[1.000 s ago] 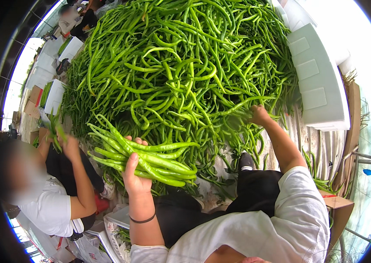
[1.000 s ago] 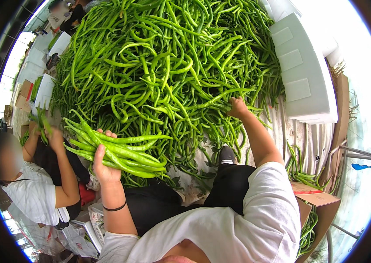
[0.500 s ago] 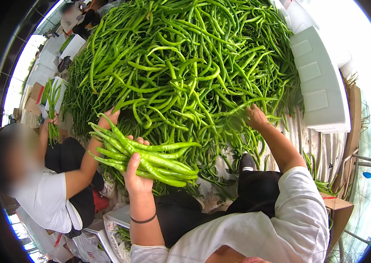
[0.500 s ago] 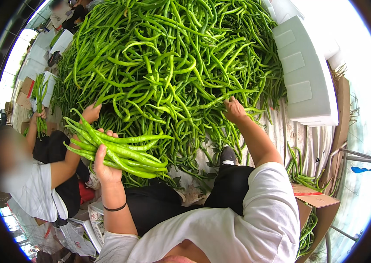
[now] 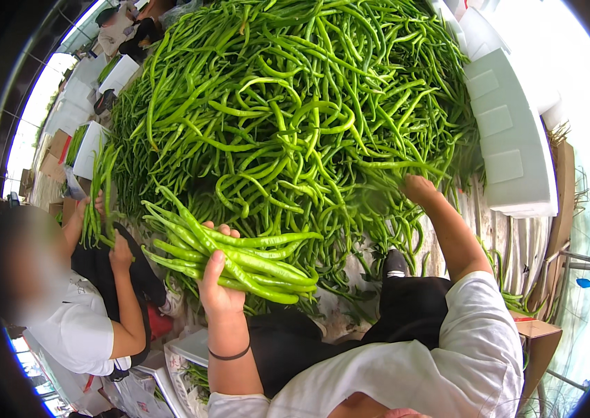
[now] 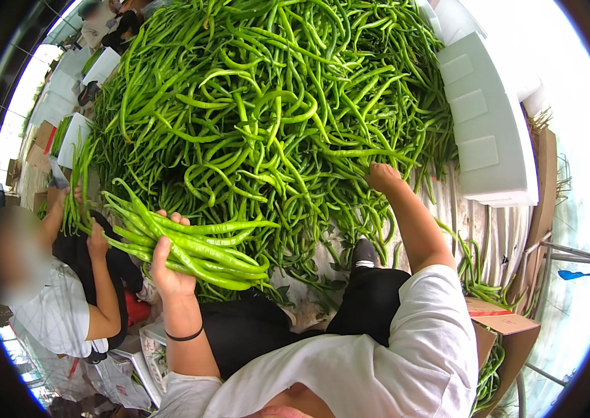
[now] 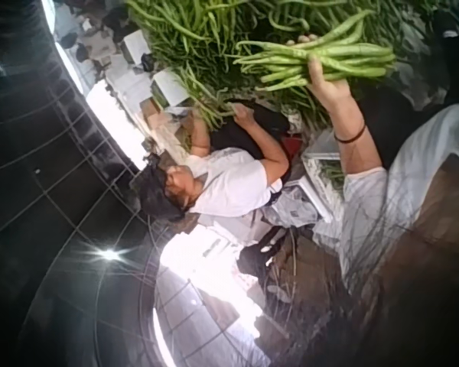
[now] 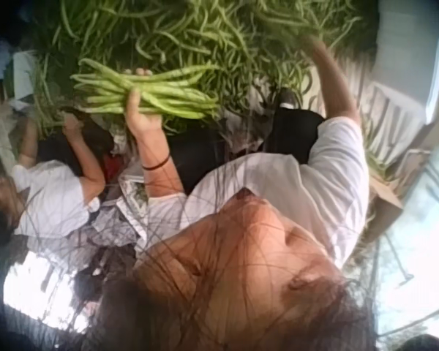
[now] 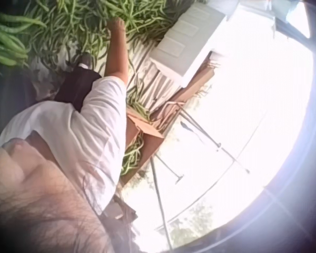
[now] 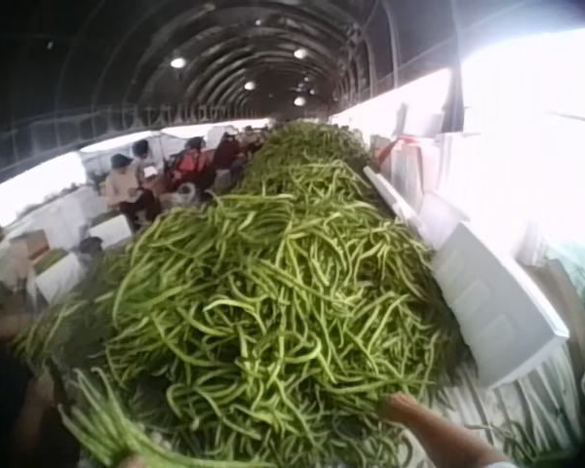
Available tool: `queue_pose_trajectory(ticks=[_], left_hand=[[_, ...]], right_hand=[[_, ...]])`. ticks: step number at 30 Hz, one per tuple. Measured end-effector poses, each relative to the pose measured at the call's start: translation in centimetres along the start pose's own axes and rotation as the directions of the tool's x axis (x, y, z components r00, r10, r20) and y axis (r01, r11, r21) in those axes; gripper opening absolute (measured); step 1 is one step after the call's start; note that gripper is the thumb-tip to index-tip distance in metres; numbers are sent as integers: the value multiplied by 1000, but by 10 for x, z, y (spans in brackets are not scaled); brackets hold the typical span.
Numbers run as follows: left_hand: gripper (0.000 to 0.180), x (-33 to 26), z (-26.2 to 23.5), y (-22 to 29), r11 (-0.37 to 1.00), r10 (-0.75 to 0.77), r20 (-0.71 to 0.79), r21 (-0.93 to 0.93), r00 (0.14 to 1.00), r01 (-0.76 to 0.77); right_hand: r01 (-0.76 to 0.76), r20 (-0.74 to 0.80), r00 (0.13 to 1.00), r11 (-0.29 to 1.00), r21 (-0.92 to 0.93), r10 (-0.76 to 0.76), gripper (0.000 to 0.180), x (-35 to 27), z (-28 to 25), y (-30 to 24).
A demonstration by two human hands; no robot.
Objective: The person sorts green chilies by hand from a large pile into white styrofoam boxes. They repeatedly pick handfuls, separate them, and place them into boxes while seated on the floor in a greenhouse-like workspace.
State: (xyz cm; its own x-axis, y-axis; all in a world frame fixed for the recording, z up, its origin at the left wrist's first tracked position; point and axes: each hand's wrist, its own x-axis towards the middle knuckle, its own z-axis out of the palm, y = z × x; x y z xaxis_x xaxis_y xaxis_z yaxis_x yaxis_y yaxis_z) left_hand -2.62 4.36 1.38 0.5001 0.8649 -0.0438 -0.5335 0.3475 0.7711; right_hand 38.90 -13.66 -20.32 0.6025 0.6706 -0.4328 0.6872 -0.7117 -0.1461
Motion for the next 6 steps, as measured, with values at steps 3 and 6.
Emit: queue_pose_trajectory(ticks=[3, 6], left_hand=[[54, -1, -2, 1, 1000, 7, 21, -2, 1000, -7], [52, -1, -7, 3, 1000, 5, 65, -7, 998, -5]], right_hand=[[-41, 134, 988, 975, -219, 72, 35, -2, -8, -8], [-22, 21, 999, 995, -101, 24, 32, -19, -42, -42]])
